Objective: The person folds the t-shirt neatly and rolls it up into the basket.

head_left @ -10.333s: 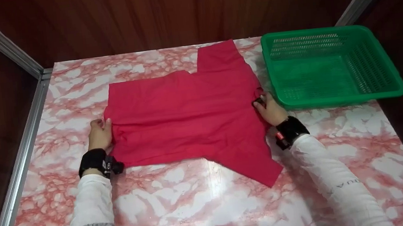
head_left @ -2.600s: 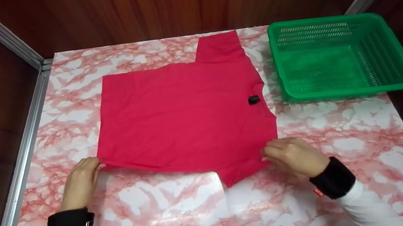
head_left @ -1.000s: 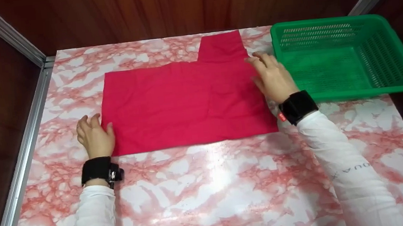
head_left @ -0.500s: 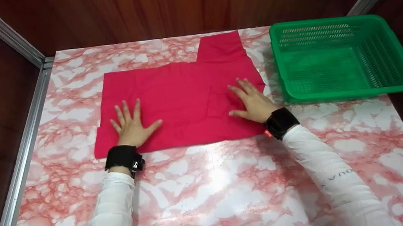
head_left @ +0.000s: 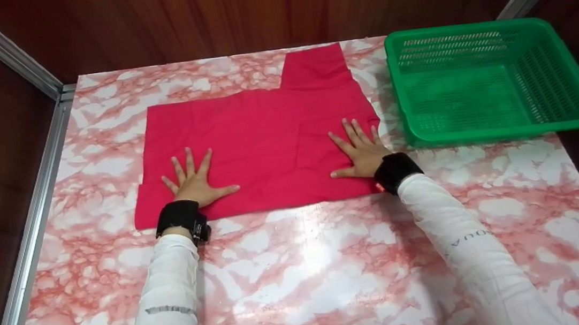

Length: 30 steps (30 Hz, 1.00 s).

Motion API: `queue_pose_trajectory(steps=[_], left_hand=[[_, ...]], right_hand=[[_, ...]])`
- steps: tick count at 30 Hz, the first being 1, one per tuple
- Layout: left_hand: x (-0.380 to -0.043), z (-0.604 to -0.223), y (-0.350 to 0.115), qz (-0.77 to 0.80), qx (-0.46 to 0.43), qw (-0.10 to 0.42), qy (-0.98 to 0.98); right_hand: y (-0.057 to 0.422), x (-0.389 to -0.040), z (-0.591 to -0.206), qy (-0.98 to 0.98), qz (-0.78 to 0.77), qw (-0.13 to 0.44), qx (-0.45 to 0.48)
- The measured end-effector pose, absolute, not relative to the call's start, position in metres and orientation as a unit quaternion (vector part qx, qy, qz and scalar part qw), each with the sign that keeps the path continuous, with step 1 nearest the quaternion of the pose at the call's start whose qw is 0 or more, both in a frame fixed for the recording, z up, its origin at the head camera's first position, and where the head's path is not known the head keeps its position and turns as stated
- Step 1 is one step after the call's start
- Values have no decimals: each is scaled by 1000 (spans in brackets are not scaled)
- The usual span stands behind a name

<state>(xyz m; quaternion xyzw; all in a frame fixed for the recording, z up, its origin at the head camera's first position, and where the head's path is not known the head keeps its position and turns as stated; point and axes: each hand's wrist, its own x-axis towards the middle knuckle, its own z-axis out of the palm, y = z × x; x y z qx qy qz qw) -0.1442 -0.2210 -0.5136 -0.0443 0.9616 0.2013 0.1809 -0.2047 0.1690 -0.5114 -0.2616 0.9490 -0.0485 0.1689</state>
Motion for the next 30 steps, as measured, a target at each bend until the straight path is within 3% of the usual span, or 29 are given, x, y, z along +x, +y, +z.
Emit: queue_pose_trajectory(steps=[11,30], left_hand=[[-135,-511,-218,192,-43,194,961],[-105,-508,-209,177,-33,177,968]], right_hand=[[173,-195,-518,951,-49,132,-275],[178,-161,-511,951,-34,128,-279]])
